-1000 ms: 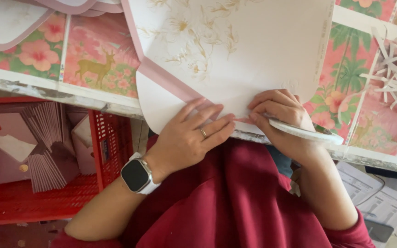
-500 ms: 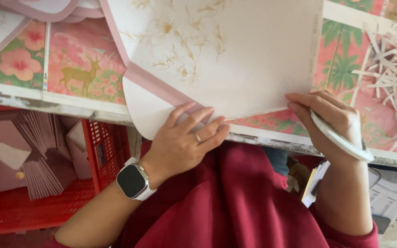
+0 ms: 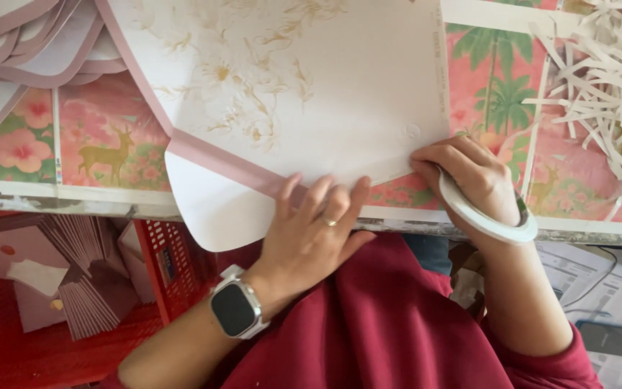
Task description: Assembling decorative invitations by folding paper and applying adhesive tape.
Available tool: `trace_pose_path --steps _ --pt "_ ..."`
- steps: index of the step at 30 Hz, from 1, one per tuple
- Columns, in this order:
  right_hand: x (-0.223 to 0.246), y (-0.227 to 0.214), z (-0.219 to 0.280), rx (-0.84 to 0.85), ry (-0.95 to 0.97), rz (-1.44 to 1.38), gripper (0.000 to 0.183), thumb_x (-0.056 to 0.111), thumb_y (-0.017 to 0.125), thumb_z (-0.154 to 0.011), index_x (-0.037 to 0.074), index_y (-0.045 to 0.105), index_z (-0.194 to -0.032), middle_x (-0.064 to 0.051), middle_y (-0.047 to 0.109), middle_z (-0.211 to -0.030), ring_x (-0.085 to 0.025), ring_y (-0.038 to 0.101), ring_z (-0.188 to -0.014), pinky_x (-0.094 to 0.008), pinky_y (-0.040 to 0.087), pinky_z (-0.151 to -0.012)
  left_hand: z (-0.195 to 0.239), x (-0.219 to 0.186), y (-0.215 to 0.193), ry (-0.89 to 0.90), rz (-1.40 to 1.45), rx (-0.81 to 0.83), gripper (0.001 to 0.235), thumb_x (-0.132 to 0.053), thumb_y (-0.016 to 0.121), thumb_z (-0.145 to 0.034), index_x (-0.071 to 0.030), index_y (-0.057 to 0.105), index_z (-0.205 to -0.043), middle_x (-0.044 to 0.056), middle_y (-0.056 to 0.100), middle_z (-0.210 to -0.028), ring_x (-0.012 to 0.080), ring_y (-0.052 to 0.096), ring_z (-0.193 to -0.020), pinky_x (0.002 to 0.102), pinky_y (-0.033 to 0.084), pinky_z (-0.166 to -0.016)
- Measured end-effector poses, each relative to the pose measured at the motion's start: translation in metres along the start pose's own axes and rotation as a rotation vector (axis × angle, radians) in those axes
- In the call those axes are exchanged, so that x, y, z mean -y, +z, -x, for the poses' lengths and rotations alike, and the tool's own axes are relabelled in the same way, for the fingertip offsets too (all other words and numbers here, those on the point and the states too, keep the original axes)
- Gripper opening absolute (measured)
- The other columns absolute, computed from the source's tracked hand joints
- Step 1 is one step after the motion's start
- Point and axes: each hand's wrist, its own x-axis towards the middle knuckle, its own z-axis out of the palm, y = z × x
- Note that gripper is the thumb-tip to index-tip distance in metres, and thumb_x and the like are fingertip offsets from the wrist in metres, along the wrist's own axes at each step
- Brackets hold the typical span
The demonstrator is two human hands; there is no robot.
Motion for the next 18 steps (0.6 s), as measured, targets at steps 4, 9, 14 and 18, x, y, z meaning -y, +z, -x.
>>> trace_pose_path --steps 4,9,14,18 --pt "-0.005 0.004 0.004 -0.035 -0.072 0.076 0.003 -0.001 0.06 -0.096 0.0 0.063 -0.097 -0.012 0.062 -0.092 -0.026 0.058 -0.083 -0.036 0.046 -0.08 -0.028 -0.019 0.01 0.035 0.027 0.026 0.066 -0.06 0.058 -0.093 -0.011 0.054 -0.137 0.005 0.03 -0.146 0.0347 0.033 -0.137 0.064 0.033 -0.107" --pt "-0.01 -0.01 0.02 0.027 -0.143 0.075 0.053 0.039 0.045 -0.093 -0.005 0.056 -0.12 -0.019 0.064 -0.112 -0.032 0.061 -0.1 -0.048 0.039 -0.105 -0.037 -0.029 0.016 0.044 -0.148 0.073 0.091 -0.079 0.057 -0.088 -0.012 0.032 -0.144 0.007 0.036 -0.143 0.0439 0.037 -0.13 0.073 0.039 -0.095" --pt "-0.011 0.007 0.032 -0.146 -0.007 0.233 0.071 0.054 0.023 -0.095 -0.004 0.052 -0.123 -0.02 0.062 -0.114 -0.034 0.057 -0.113 -0.052 0.016 -0.116 -0.043 -0.037 0.017 0.033 -0.196 0.141 0.1 -0.08 0.058 -0.086 -0.01 0.022 -0.146 0.008 0.038 -0.141 0.0474 0.038 -0.13 0.075 0.038 -0.094" --pt "-0.002 0.002 0.048 -0.427 0.121 -0.827 0.035 0.043 0.043 -0.085 0.01 0.038 -0.095 -0.018 0.053 -0.099 -0.027 0.051 -0.1 -0.052 0.021 -0.125 -0.048 -0.04 0.011 -0.013 -0.165 0.129 0.088 -0.07 0.067 -0.07 -0.02 0.044 -0.14 0.006 0.039 -0.136 0.0454 0.041 -0.127 0.075 0.036 -0.093"
